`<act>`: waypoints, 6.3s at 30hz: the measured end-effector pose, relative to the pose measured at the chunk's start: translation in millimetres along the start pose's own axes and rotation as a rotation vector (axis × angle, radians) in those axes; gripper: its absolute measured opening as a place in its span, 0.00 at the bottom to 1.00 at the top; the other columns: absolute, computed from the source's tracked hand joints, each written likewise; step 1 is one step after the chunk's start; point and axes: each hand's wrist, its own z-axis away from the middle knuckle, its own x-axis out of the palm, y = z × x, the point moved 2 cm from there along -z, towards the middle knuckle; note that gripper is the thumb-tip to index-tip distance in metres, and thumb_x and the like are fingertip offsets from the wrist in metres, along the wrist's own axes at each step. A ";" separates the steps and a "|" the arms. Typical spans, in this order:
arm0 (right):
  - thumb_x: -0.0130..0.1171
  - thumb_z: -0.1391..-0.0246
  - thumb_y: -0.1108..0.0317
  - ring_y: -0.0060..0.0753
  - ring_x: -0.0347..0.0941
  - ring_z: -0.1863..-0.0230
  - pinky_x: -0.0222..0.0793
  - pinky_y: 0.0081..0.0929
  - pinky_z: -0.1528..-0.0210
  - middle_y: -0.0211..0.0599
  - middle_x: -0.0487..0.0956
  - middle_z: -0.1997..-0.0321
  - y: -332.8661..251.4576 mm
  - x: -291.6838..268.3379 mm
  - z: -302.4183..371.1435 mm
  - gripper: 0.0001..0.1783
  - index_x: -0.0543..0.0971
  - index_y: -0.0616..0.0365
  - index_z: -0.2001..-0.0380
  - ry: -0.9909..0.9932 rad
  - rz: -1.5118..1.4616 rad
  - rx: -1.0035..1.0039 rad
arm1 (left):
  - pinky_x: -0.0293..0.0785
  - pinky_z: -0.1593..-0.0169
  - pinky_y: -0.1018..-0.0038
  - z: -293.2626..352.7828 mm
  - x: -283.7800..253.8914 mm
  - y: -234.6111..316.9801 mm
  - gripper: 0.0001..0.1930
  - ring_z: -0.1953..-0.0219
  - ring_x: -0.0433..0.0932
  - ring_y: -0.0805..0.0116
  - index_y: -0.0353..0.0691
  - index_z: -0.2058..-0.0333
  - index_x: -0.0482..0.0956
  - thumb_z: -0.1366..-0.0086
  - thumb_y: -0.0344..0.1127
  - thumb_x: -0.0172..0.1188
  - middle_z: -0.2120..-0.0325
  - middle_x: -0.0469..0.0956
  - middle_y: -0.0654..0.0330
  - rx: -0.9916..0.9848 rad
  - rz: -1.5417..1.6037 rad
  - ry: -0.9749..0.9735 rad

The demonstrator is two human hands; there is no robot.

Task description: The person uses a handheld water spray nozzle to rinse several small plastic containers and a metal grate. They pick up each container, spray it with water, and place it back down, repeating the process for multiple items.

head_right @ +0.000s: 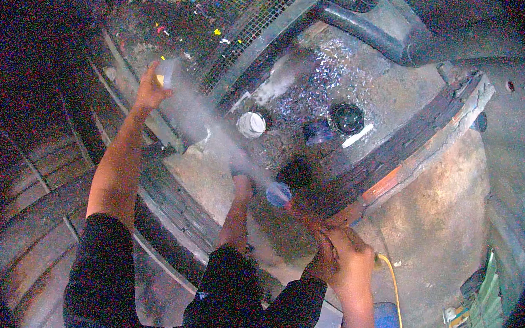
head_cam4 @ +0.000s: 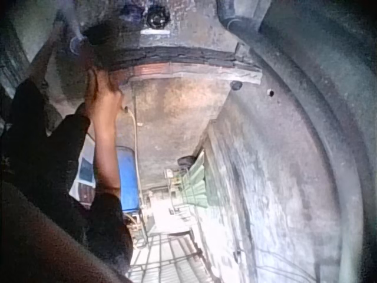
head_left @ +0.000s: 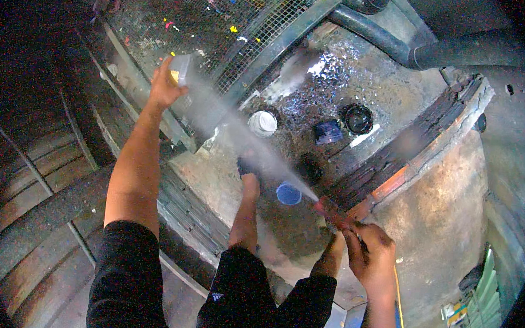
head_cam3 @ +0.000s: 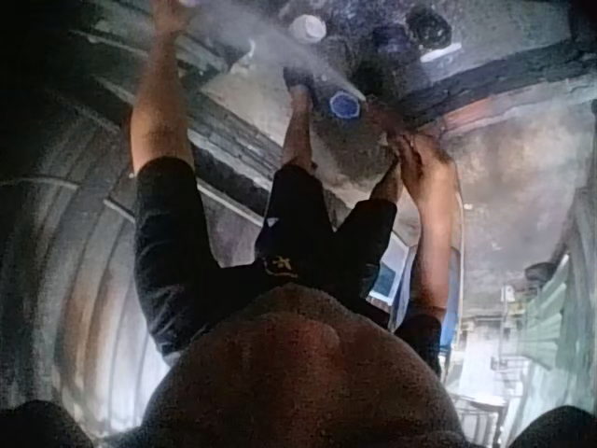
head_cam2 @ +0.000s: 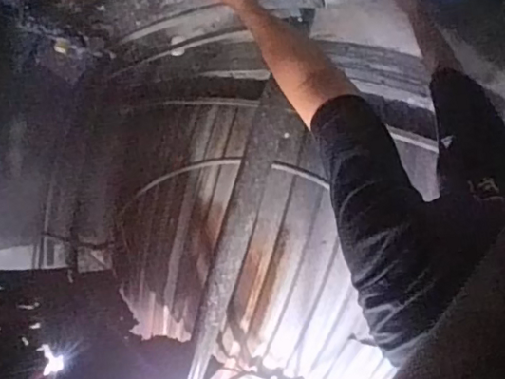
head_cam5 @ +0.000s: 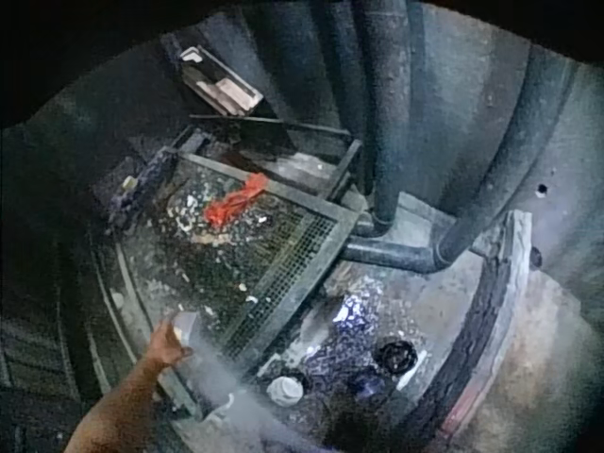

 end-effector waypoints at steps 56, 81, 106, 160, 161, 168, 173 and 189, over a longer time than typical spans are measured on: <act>0.65 0.46 0.66 0.52 0.80 0.67 0.75 0.41 0.65 0.46 0.82 0.69 -12.5 58.5 -50.1 0.07 0.82 0.56 0.65 -0.072 0.082 0.021 | 0.38 0.28 0.54 2.4 20.8 -19.3 0.56 0.36 0.65 0.48 0.43 0.31 0.51 0.56 0.45 0.74 0.42 0.73 0.46 -0.181 0.226 -0.061; 0.65 0.51 0.79 0.27 0.71 0.73 0.66 0.25 0.68 0.41 0.79 0.73 -9.2 -58.2 55.5 0.07 0.81 0.65 0.67 0.241 0.110 0.276 | 0.59 0.36 0.41 17.4 -81.6 84.3 0.46 0.31 0.54 0.43 0.69 0.30 0.50 0.43 0.38 0.67 0.30 0.53 0.53 0.261 -1.153 0.171; 0.67 0.50 0.75 0.29 0.71 0.76 0.67 0.27 0.71 0.38 0.77 0.76 15.2 -57.8 99.0 0.07 0.82 0.61 0.66 0.197 -0.036 0.319 | 0.74 0.49 0.63 14.1 -18.6 50.6 0.28 0.54 0.80 0.53 0.40 0.40 0.67 0.34 0.50 0.55 0.55 0.80 0.47 -0.292 0.084 -0.036; 0.64 0.49 0.77 0.35 0.78 0.72 0.72 0.30 0.67 0.45 0.81 0.72 -33.5 -90.7 29.7 0.07 0.81 0.63 0.64 0.197 0.075 0.318 | 0.76 0.69 0.66 56.4 -98.6 7.6 0.32 0.64 0.78 0.60 0.38 0.39 0.61 0.37 0.43 0.62 0.56 0.75 0.55 -0.501 0.756 0.271; 0.65 0.50 0.76 0.36 0.77 0.72 0.71 0.30 0.67 0.44 0.80 0.73 -34.0 -92.2 36.8 0.08 0.81 0.63 0.64 0.215 0.086 0.305 | 0.76 0.67 0.65 55.3 -108.4 -4.6 0.34 0.63 0.79 0.58 0.35 0.40 0.61 0.39 0.43 0.64 0.55 0.75 0.53 -0.504 0.729 0.224; 0.67 0.59 0.78 0.31 0.68 0.80 0.61 0.26 0.76 0.38 0.74 0.80 -45.4 -88.4 66.5 0.09 0.82 0.61 0.70 0.090 0.035 0.110 | 0.72 0.45 0.59 18.7 -110.1 11.4 0.42 0.45 0.72 0.50 0.30 0.44 0.65 0.51 0.47 0.75 0.44 0.69 0.43 -0.212 -0.598 0.222; 0.70 0.58 0.76 0.37 0.71 0.82 0.65 0.33 0.78 0.40 0.74 0.82 -34.2 -89.8 77.8 0.08 0.83 0.60 0.70 0.093 -0.039 0.120 | 0.49 0.28 0.62 -30.6 -116.6 -42.2 0.28 0.30 0.55 0.49 0.35 0.32 0.55 0.27 0.38 0.43 0.32 0.57 0.46 -0.149 -0.315 0.200; 0.72 0.54 0.78 0.29 0.78 0.74 0.73 0.25 0.72 0.43 0.83 0.72 64.8 -183.4 213.4 0.08 0.81 0.64 0.70 0.643 -0.038 0.398 | 0.66 0.40 0.60 172.9 137.8 470.2 0.45 0.44 0.69 0.52 0.32 0.41 0.65 0.59 0.35 0.77 0.47 0.69 0.47 0.553 0.431 -0.237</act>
